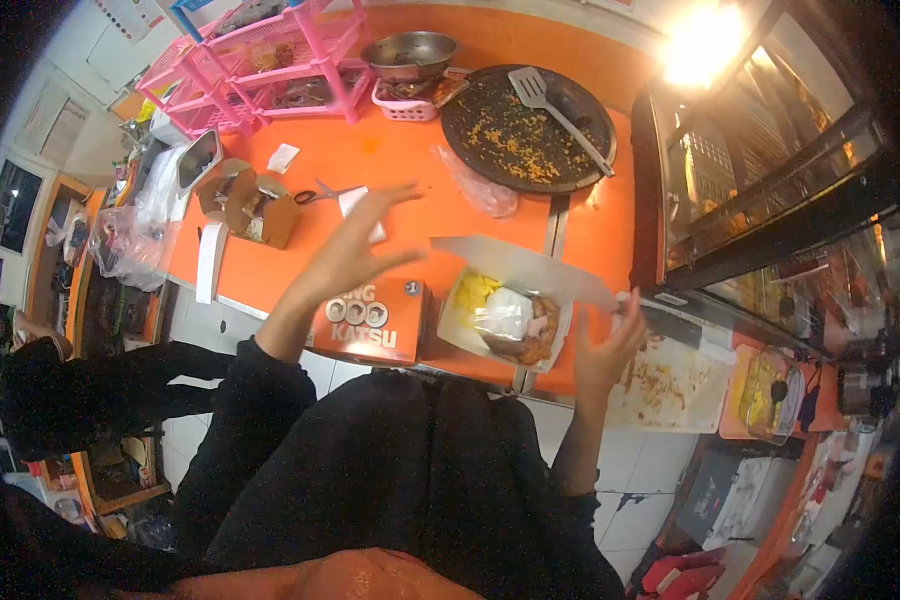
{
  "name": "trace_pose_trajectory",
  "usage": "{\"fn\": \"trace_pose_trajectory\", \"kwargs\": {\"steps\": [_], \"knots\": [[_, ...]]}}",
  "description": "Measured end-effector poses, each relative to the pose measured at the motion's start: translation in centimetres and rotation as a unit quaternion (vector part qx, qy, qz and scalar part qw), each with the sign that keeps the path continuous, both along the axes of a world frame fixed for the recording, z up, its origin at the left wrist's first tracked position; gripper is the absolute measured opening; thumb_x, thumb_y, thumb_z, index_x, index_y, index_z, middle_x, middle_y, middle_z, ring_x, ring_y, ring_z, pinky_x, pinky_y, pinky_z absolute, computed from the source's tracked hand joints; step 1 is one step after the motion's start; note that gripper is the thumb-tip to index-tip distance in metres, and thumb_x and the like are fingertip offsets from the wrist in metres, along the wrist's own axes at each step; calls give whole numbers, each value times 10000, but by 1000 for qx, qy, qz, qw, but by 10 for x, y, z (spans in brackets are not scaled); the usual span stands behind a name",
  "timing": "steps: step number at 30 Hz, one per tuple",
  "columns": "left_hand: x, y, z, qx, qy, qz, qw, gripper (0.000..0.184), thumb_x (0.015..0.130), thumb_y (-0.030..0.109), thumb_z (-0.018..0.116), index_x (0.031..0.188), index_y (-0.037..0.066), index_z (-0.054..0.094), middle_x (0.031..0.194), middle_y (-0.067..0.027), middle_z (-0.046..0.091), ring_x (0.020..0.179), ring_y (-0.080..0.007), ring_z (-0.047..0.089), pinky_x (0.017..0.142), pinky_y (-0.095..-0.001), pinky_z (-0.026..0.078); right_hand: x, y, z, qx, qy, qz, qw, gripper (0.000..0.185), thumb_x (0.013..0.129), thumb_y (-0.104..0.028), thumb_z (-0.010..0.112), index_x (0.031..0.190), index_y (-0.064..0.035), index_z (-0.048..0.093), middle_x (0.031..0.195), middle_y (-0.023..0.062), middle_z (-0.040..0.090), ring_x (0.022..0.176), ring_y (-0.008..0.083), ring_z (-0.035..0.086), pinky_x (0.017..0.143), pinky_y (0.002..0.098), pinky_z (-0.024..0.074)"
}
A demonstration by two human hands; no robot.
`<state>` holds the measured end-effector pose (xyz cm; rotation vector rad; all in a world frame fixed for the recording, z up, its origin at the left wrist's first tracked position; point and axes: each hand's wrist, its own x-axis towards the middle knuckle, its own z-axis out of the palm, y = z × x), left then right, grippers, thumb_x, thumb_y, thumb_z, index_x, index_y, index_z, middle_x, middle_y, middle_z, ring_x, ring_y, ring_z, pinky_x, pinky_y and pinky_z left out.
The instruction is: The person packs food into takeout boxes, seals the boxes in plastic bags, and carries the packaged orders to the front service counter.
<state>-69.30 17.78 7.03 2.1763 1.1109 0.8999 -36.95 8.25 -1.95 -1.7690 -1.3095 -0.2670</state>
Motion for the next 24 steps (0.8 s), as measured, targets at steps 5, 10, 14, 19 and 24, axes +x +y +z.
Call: {"fn": "trace_pose_trajectory", "kwargs": {"steps": [5,10,14,19,24], "knots": [[61,-5,-35,-35,169,-38,984,422,755,225,747,1060,5,556,1251,-201,547,1162,-324,529,945,-422,424,34,17,-1,-163,161,165,959,372,771,-209,776,1024,2,604,923,112,603,897,183,563,856,331,457],[86,-3,-40,-227,65,-52,970,250,809,146,699,895,6,511,1007,-164,656,931,-253,644,779,-385,490,56,-1,-21,-169,366,211,890,266,836,-176,722,993,3,606,926,66,618,895,123,514,856,280,436],[108,-26,-76,-336,-155,-38,928,173,893,123,629,961,20,508,941,-114,649,878,-171,619,760,-325,479,65,-11,-27,-87,377,191,902,270,892,-175,653,1072,22,611,1058,106,624,983,145,536,902,294,425],[123,-61,-87,-421,-358,48,832,133,990,144,483,1047,23,493,989,-64,600,953,-116,528,860,-269,411,71,-15,-30,-202,382,242,869,428,942,-214,568,1298,16,506,1218,155,569,1153,184,502,993,311,374],[153,-72,-112,-235,-436,94,864,202,1011,218,448,1021,17,468,954,-64,523,927,-116,477,854,-269,395,44,-9,-37,-103,566,285,767,533,976,-288,500,1390,28,384,1314,161,509,1182,204,491,1035,306,330]]}}
